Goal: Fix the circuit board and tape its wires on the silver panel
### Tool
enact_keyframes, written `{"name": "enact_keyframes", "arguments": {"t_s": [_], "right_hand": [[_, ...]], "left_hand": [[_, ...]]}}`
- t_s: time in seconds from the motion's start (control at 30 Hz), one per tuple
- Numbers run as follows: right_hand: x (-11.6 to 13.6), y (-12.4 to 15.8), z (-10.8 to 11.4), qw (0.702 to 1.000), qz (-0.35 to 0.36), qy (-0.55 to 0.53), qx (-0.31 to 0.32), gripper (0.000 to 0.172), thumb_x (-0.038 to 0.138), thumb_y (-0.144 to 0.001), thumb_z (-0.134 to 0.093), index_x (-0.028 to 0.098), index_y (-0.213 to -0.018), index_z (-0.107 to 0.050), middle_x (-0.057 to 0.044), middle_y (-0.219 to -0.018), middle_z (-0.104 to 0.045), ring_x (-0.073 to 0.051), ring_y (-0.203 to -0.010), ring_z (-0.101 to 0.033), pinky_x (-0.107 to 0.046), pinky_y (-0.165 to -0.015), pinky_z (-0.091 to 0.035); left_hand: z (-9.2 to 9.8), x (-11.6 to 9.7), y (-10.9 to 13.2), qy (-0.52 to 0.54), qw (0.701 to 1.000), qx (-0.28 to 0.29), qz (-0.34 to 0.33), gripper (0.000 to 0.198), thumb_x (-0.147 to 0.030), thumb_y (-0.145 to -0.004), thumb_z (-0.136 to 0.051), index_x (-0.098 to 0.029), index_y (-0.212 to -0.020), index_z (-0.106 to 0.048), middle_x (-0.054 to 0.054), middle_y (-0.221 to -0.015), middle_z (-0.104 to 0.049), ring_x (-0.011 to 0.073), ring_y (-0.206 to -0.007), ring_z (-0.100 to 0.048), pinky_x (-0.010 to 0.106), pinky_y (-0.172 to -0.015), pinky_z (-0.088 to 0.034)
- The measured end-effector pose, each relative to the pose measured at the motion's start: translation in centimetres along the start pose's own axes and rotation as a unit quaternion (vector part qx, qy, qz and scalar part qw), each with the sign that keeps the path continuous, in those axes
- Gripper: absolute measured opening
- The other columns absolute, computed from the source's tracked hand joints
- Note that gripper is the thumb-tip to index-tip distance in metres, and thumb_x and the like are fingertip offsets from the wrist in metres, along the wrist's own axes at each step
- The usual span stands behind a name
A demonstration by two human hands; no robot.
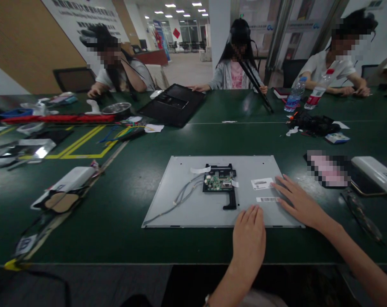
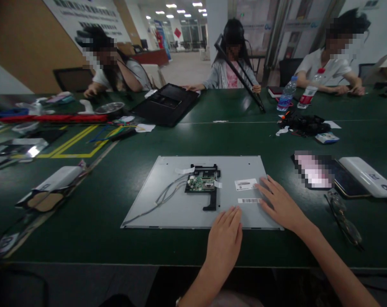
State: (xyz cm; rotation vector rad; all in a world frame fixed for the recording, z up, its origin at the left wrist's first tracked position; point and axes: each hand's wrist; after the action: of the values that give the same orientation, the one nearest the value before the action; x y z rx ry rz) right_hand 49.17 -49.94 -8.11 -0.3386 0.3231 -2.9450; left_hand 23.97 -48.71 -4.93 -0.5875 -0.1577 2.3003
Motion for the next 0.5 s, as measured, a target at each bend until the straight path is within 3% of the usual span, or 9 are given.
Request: {"name": "enact_keyframes", "arguments": {"t_s": [0.13,0.5], "right_hand": [[1.4,-0.9,-0.2,1.000,0.008,0.004,0.011,0.059,0.037,-0.094,-0.048,0.027,-0.149,-0.031,-0.009,-0.159,-0.024,-0.034,-0.142,-0.027,-0.060,-0.108,-0.032],[7.7,-4.7,-1.1,0.997,0.045,0.022,0.060,0.056,0.039,-0.097,-0.038,0.024,-0.151,-0.029,-0.010,-0.159,-0.022,-0.028,-0.146,-0.016,-0.054,-0.115,-0.021]], "left_hand": [[0.4,0.8,0.4,0.001,1.000,-0.009,0.010,0.039,-0.007,-0.090,-0.044,-0.014,-0.126,-0.056,0.009,-0.129,-0.061,0.0209,-0.123,-0.055,0.041,-0.106,-0.044],[3.0,4.1,2.1,-0.054,0.996,-0.039,0.066,0.036,-0.010,-0.094,-0.041,-0.014,-0.126,-0.056,0.010,-0.127,-0.063,0.0234,-0.122,-0.056,0.045,-0.103,-0.045]]}}
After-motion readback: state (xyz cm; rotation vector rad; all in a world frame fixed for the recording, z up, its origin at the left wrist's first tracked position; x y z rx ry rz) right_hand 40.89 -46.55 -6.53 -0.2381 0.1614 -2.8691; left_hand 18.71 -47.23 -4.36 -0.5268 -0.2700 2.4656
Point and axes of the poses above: each hand's wrist, its own y-axis away from the middle knuckle, its own z-axis out of the back of the hand, x = y × z
